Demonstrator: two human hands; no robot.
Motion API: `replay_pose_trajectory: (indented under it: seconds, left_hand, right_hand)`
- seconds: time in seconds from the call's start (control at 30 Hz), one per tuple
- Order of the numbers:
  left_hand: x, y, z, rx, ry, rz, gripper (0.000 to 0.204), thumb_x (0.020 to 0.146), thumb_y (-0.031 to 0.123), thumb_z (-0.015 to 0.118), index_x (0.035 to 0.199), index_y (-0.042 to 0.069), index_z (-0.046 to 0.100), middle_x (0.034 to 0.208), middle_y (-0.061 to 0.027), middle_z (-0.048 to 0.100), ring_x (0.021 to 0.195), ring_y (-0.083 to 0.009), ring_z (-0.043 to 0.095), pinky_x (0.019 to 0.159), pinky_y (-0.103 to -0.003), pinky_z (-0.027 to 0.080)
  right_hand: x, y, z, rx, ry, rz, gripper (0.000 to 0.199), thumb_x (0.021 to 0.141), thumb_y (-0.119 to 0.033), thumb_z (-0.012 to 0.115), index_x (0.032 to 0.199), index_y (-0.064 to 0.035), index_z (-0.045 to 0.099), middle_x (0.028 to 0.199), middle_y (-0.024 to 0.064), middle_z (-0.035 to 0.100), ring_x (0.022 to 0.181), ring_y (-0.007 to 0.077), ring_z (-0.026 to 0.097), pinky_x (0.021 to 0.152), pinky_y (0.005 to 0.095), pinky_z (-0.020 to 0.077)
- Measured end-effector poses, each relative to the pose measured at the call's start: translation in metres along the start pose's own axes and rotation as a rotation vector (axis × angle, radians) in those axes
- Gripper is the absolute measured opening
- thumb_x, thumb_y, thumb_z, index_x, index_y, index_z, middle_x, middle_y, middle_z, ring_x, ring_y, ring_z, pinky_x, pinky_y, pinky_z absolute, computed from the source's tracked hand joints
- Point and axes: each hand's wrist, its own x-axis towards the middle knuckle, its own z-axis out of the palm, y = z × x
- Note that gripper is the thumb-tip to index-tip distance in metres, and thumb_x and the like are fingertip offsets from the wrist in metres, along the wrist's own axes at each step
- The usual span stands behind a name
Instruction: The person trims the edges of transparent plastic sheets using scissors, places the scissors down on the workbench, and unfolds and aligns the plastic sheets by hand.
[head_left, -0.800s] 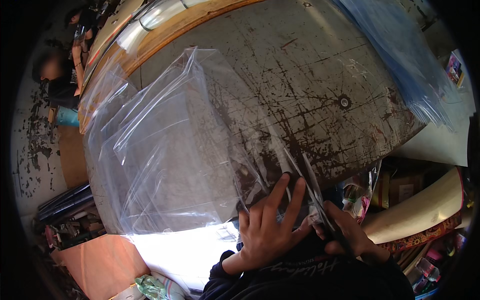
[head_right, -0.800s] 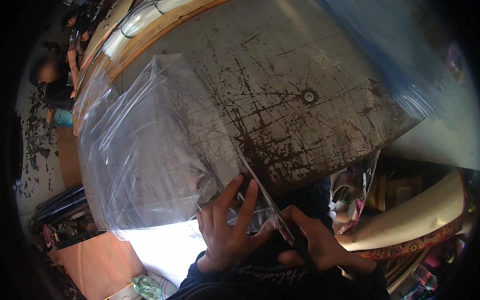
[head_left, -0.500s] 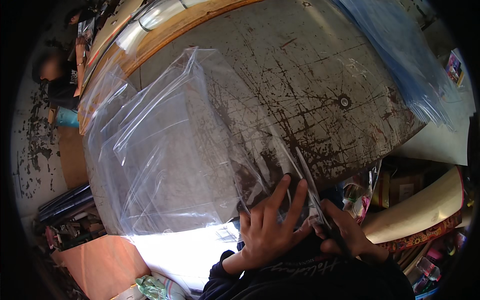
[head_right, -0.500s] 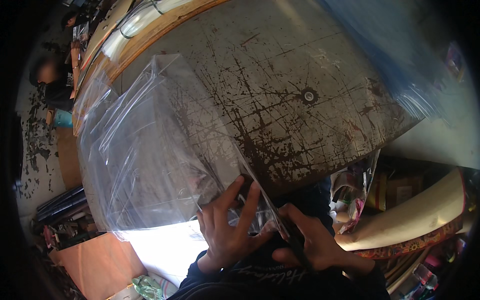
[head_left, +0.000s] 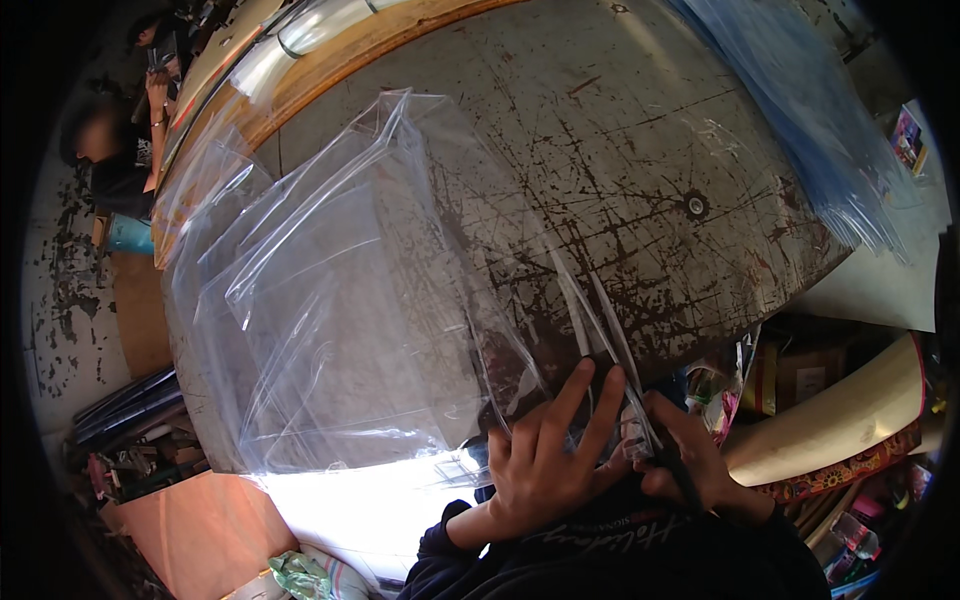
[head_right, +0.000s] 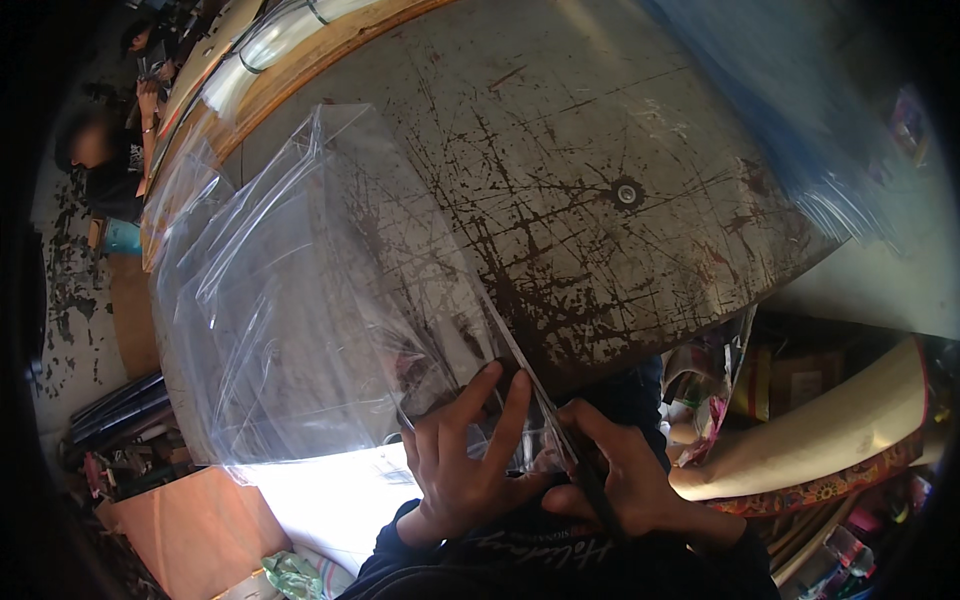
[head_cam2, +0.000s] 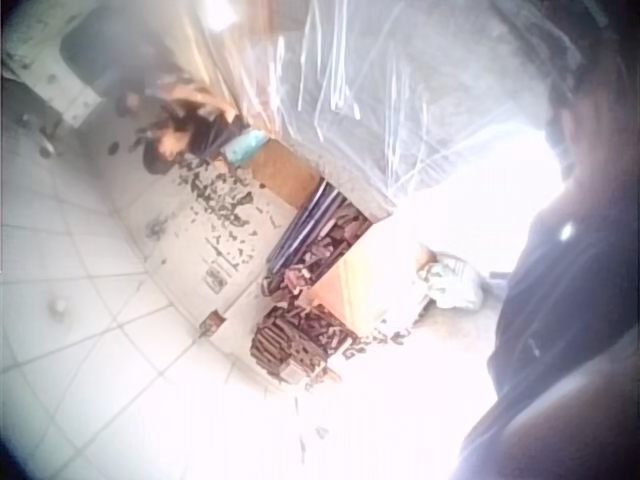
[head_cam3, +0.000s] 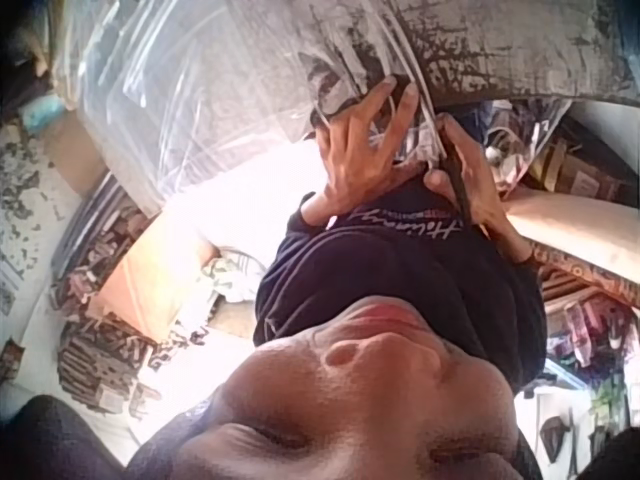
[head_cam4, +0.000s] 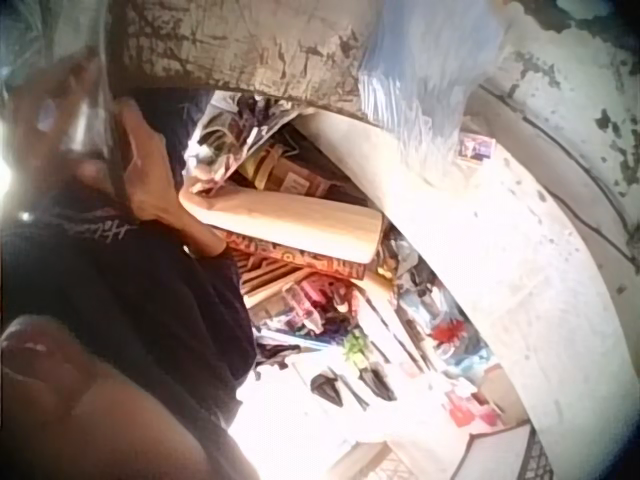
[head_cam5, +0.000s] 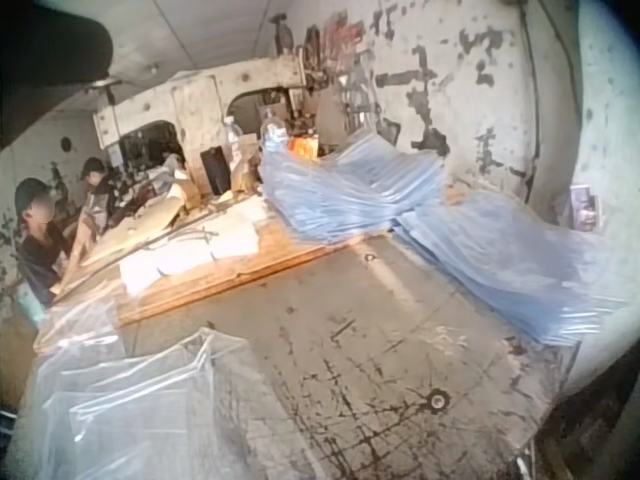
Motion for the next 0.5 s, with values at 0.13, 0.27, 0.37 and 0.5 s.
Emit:
replay_pose_trajectory:
  seconds: [0.13,0.27,0.37,0.5]
  left_hand:
    - [-0.0006,-0.0013,-0.002,0.009,-0.029,0.015,0.057,0.072,0.058,0.056,0.115,0.021,0.062,0.115,0.001,0.058,0.078,-0.0123,0.048,0.069,-0.028,0.037]
    - [-0.0004,0.0002,-0.0037,0.023,-0.052,0.031,0.064,0.071,0.066,0.054,0.113,0.017,0.064,0.113,-0.0023,0.058,0.08,-0.0149,0.049,0.073,-0.03,0.037]
    - [-0.0006,0.0012,-0.0005,0.003,-0.039,0.02,0.064,0.071,0.065,0.055,0.113,0.018,0.064,0.114,-0.0024,0.057,0.08,-0.0148,0.05,0.073,-0.03,0.037]
    - [-0.0012,0.0007,-0.0023,0.023,-0.032,0.021,0.064,0.07,0.064,0.057,0.114,0.017,0.063,0.114,-0.0022,0.057,0.081,-0.0149,0.049,0.074,-0.03,0.037]
  right_hand:
    - [0.0014,-0.0071,0.002,-0.033,0.047,0.083,0.069,0.067,-0.045,0.078,0.109,-0.0008,0.044,0.063,0.0006,0.049,0.056,0.0059,0.045,0.048,0.0234,0.0357]
    - [-0.0015,-0.0011,-0.0007,-0.089,0.058,0.056,0.072,0.064,-0.048,0.079,0.108,-0.0002,0.047,0.065,-0.0002,0.049,0.058,0.0054,0.044,0.049,0.0226,0.0348]
    - [-0.0017,-0.0043,-0.0011,-0.043,0.083,0.093,0.073,0.062,-0.048,0.08,0.107,-0.0004,0.048,0.068,-0.0009,0.05,0.061,0.0049,0.044,0.052,0.0221,0.0357]
    - [-0.001,-0.009,0.0005,-0.034,0.098,0.098,0.07,0.062,-0.044,0.081,0.107,-0.0008,0.048,0.07,-0.0014,0.049,0.062,0.005,0.044,0.055,0.0216,0.0359]
